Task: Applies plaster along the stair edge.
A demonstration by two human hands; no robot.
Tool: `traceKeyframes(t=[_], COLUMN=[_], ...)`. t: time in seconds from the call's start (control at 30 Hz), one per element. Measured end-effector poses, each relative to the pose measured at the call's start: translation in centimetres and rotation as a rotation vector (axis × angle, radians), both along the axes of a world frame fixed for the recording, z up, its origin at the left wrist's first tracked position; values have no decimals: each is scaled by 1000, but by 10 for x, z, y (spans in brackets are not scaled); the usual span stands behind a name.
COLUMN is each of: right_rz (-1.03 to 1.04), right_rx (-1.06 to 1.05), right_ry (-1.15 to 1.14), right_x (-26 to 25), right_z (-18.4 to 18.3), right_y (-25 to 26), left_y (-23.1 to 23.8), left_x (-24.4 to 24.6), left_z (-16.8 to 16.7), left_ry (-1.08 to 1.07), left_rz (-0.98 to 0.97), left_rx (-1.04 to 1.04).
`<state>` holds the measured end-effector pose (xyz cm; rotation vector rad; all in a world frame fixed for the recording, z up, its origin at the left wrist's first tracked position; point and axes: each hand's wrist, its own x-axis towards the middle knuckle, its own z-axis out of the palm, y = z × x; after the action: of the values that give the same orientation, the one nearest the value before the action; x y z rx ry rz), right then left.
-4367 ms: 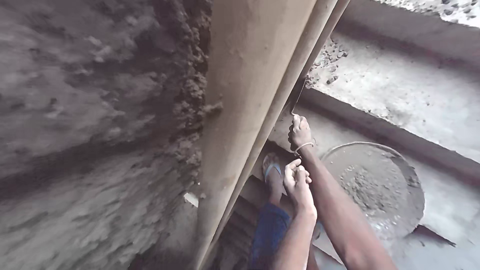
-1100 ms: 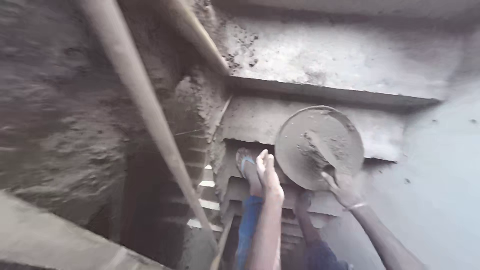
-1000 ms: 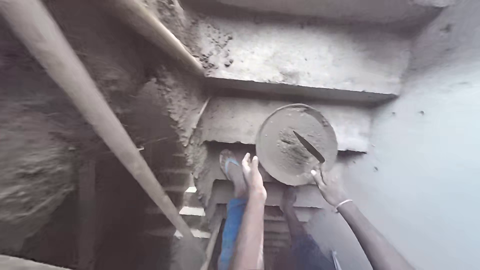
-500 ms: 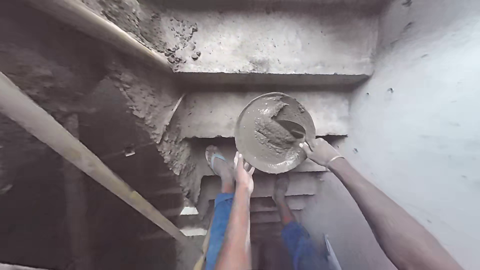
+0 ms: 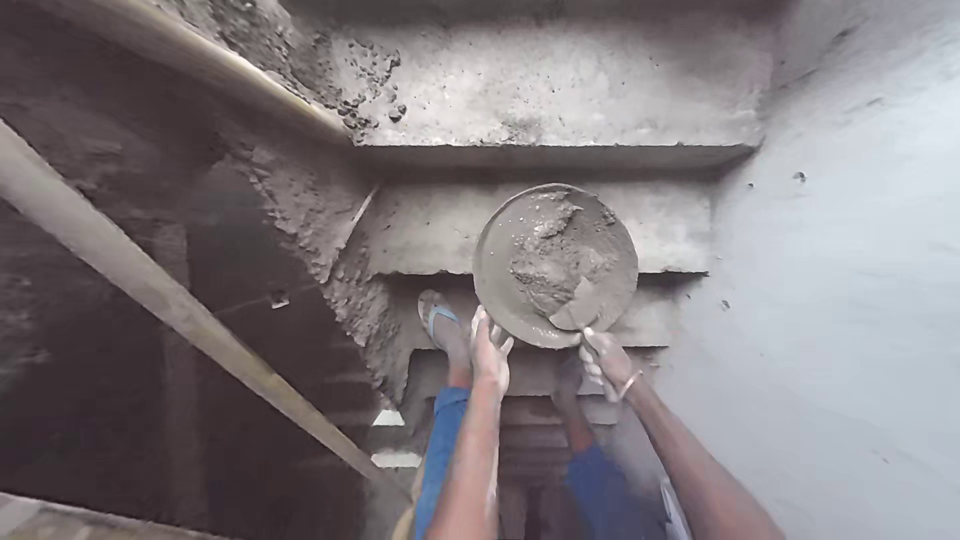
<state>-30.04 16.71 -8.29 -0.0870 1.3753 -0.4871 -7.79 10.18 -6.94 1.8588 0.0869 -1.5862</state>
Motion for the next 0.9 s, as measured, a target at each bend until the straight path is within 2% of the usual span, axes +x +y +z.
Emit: traceKeyframes(t=[0.13,0.27,0.43,0.5,0.57,0.63,0.67,0.7,0.77,0.83,0.9], right_rz=[-27,-173,-431,-548,-610,-649,-642,-574,-226,121,291], right_rx=[-168,-305,-662,-794,-848,-791,-731,-647,-375,-385,-500], right_ry=[-24,-130,-279,-194,-14,255,411,556,610,339,55], right_x=[-7,29,70,96,136,192,227,262,327,361,356], right_z=[8,36,101,129,144,138,123,102,68,69,100], right_y=[10,-48,-94,-107,-123,-148,-163,-179,-202,-220,-204], left_y=[4,-3,-12,-16,-19,-20,-21,-21,-22,-33,-42], left_x=[12,31,71,90,111,130,138,143,148,146,136], left_z=[10,25,31,33,35,33,33,32,35,47,85], left_ry=[-17,-62,-168,-209,-253,-278,-284,-289,-317,-355,-265], left_rz=[-55,-1,200,282,347,418,442,458,474,476,445], left_rx=[21,-47,-120,-125,-118,-111,-106,-101,-98,-150,-234])
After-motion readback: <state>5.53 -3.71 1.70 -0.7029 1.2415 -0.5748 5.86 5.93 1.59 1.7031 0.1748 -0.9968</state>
